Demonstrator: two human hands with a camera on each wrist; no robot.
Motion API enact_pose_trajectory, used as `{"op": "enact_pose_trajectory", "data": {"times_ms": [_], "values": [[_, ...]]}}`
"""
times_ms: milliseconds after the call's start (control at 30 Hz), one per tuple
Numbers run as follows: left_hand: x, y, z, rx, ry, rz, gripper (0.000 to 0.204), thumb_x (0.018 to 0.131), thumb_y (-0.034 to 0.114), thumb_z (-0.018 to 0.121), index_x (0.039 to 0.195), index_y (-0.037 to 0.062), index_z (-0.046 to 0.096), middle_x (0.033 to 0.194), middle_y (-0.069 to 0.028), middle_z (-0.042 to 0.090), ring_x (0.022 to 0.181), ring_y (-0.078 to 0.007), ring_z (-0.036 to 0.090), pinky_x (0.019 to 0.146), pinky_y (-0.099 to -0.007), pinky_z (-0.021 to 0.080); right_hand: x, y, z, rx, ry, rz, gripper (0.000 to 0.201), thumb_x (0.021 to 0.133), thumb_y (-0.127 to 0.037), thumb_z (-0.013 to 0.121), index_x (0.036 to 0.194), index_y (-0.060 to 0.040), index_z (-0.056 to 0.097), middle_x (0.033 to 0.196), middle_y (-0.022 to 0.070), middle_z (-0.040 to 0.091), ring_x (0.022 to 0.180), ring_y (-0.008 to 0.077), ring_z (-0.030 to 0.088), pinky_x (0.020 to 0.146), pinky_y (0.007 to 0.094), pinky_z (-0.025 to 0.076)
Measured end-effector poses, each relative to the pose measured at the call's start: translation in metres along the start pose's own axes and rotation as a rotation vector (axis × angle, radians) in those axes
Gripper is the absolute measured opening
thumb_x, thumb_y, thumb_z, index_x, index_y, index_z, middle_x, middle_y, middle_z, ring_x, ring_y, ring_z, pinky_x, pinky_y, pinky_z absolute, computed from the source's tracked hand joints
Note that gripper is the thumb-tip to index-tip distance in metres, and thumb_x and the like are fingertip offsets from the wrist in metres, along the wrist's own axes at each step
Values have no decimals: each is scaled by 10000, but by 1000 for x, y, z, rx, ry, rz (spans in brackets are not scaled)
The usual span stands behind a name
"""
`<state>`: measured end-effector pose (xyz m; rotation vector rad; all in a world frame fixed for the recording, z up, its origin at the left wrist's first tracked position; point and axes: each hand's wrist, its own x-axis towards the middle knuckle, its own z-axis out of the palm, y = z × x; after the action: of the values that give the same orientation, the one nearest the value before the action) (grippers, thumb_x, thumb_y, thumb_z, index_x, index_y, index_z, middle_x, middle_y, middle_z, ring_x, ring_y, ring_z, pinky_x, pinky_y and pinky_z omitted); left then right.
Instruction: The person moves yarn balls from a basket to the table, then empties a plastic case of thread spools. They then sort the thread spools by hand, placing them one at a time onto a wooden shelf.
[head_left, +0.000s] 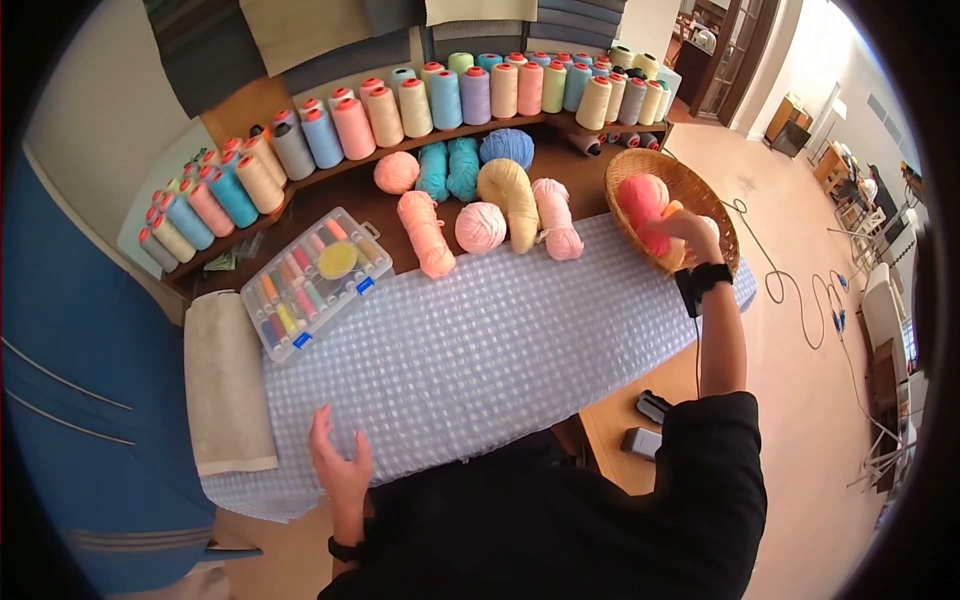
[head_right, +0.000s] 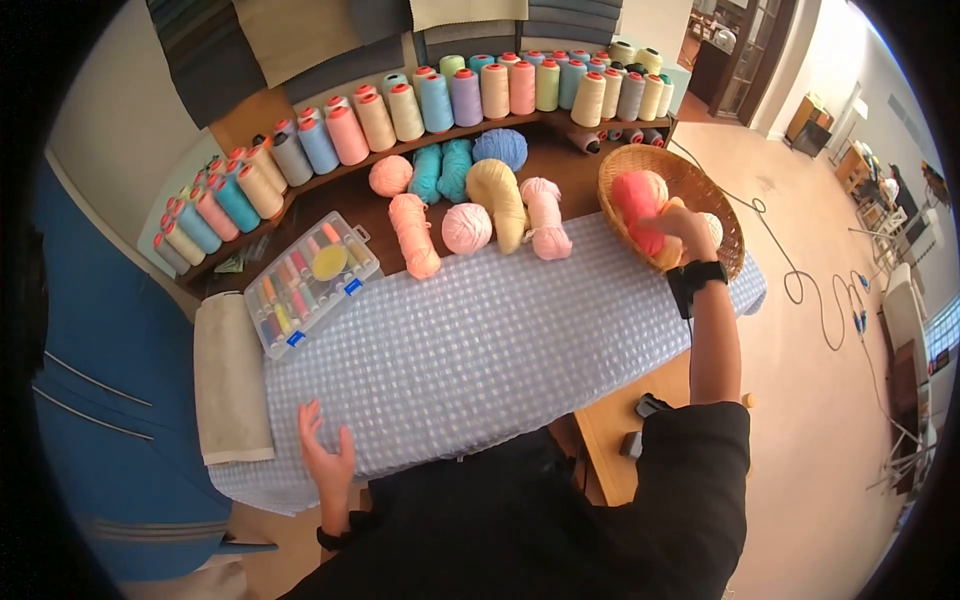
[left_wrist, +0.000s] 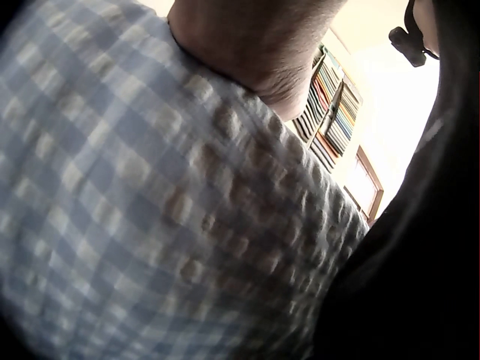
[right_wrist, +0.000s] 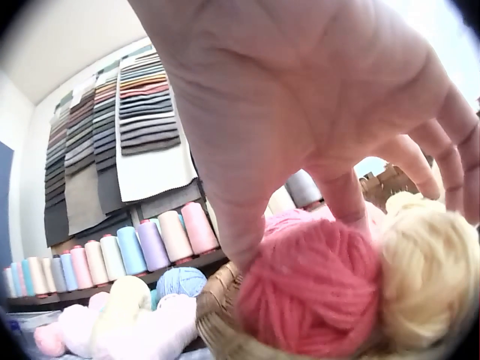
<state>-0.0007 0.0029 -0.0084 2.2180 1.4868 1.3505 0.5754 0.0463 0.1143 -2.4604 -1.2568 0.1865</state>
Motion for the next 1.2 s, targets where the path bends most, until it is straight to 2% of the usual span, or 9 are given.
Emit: {"op": "enact_pose_trajectory", "data": {"times_ms": [33,167,333,500,667,833,1000,1100,1200], "values": [[1,0,1,-3,6,0,607,763,84,622,1293,-28,348,1253,-204,484,1110,-345,503,880,-399,463,-14,-19,-12,50,-133,221,636,625,-486,715,966,43,621,773,167,644,765,232,645,651,323,514],[0,2,0,-6,20,-25,605,764,88,621,1292,-21,348,1245,-206,492,1096,-343,509,878,-402,459,-30,-22,-7,295,-48,128,687,627,-600,670,927,18,658,847,139,667,712,216,659,573,342,531],[1,1,0,2,31,-9,612,763,87,623,1297,-15,342,1239,-210,498,1082,-343,517,874,-403,455,6,-2,-10,49,-49,235,589,675,-504,611,891,42,656,863,222,653,716,288,651,586,360,499],[0,-1,-2,15,-33,-8,670,774,64,605,1351,-31,280,1250,-213,487,1129,-322,503,908,-399,434,-56,-79,-24,-18,476,-280,493,682,-382,613,887,66,649,962,221,589,893,314,594,772,372,480],[-1,0,-2,13,-40,-30,671,771,62,606,1350,-34,280,1250,-211,486,1127,-318,502,911,-394,430,-68,-176,11,106,439,-532,470,659,-379,632,912,16,675,1168,210,498,1039,331,521,862,393,454],[0,3,-2,2,-2,-59,640,752,77,634,1311,-15,336,1239,-188,508,1083,-335,511,886,-399,440,-39,-249,70,-47,522,-495,457,656,-468,648,815,-42,690,1038,186,514,870,371,533,689,439,487],[1,4,-1,11,-3,-77,646,754,88,626,1318,-20,329,1246,-191,500,1091,-336,509,894,-396,438,-29,-253,109,-114,510,-468,542,653,-562,664,806,-43,682,1002,160,523,845,352,529,683,452,445],[0,-1,2,-34,3,-42,646,756,91,623,1321,-18,329,1248,-197,494,1100,-336,507,895,-398,440,-34,-235,80,-70,262,-448,586,735,-599,597,1057,-109,614,1074,190,558,917,420,581,743,471,486],[-3,-3,1,-8,-34,-32,680,775,56,597,1361,-37,265,1258,-210,481,1141,-314,494,916,-394,429,-10,-170,54,-110,321,-326,551,775,-568,577,1077,-109,602,1101,170,564,928,364,598,781,428,491]]}}
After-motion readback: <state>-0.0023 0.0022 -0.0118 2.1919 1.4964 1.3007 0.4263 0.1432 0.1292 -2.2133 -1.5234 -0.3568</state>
